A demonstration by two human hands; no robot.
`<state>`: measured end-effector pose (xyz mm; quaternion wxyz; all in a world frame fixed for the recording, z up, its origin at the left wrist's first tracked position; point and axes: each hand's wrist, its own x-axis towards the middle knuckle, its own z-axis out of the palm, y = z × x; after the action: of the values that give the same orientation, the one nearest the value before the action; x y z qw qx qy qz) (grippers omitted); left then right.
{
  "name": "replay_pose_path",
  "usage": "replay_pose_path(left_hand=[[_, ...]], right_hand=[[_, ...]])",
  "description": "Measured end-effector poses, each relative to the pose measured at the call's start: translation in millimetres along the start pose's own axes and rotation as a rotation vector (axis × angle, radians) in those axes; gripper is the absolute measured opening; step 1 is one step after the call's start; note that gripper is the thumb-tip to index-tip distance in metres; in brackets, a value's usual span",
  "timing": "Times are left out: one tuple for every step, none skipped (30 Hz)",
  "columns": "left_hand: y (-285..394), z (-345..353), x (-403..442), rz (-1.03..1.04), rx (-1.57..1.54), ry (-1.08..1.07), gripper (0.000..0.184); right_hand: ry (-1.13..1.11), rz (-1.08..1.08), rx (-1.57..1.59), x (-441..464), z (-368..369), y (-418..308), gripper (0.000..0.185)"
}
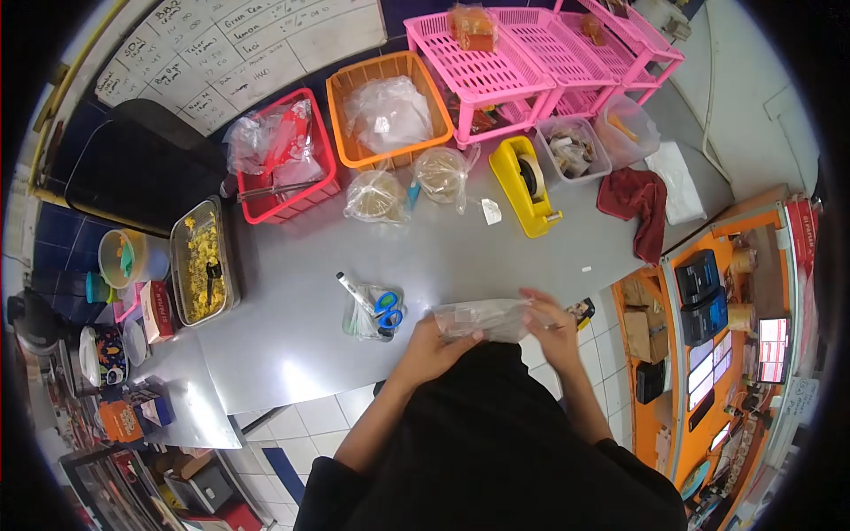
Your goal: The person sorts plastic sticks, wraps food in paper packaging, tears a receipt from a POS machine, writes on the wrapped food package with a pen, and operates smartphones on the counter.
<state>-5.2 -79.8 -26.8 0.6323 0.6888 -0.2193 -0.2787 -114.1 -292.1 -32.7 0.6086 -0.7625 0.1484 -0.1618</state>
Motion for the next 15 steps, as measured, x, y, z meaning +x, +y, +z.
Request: replay_pose_path(left_hand=[[8,-2,1,0.018,-0.020,-0.019,0.025],[12,-4,0,0.039,-0.037,-0.038,0.028],[13,-4,-2,0.038,-0.034,-0.046,0.028],[14,-5,0,0.124,0.053,-0.035,0.031],[17,-5,3,0.215,0.136,-0.018,0.034],[23,-6,4,0.223,0.132,-0.013,0.034],[32,-9,2,0.312,0.259,-0.005,0.035],[37,-12,1,0.401,0.391,0.001,0.037],[35,-13,10,0.411,0.394,0.011,0.037],[28,-12,16,0.307,0.318,0.095,0.037],[24,-11,9,0.186,0.241,0.165,0.037],[37,-15,4,0.234,0.326,0.179,0.031],[43,-24,24,0.282,0.335,0.203,0.031],[45,-27,27,0.379,0.421,0.163,0.026],[41,-22,8,0.427,0.496,0.104,0.023]], right_hand=[[0.004,0.015,-0.001,3,-7,-11,0.019],[-0.043,0.029,-0.031,10,-14,-23,0.018],[-0.088,0.035,-0.059,17,-19,-28,0.020],[-0.073,-0.014,-0.150,20,-21,-26,0.018],[-0.064,-0.024,-0.154,24,-23,-31,0.018],[-0.056,-0.124,-0.226,27,-27,-40,0.018],[-0.052,-0.221,-0.294,28,-29,-47,0.018],[-0.054,-0.227,-0.294,29,-31,-50,0.018],[-0.032,-0.318,-0.350,31,-35,-52,0.017],[-0.018,-0.398,-0.404,28,-38,-54,0.017],[-0.025,-0.381,-0.398,12,-36,-56,0.017],[-0.033,-0.378,-0.398,9,-34,-58,0.013],[-0.038,-0.412,-0.404,27,-34,-59,0.011],[-0.009,-0.370,-0.350,30,-36,-52,0.014],[-0.028,-0.325,-0.351,11,-38,-51,0.014]])
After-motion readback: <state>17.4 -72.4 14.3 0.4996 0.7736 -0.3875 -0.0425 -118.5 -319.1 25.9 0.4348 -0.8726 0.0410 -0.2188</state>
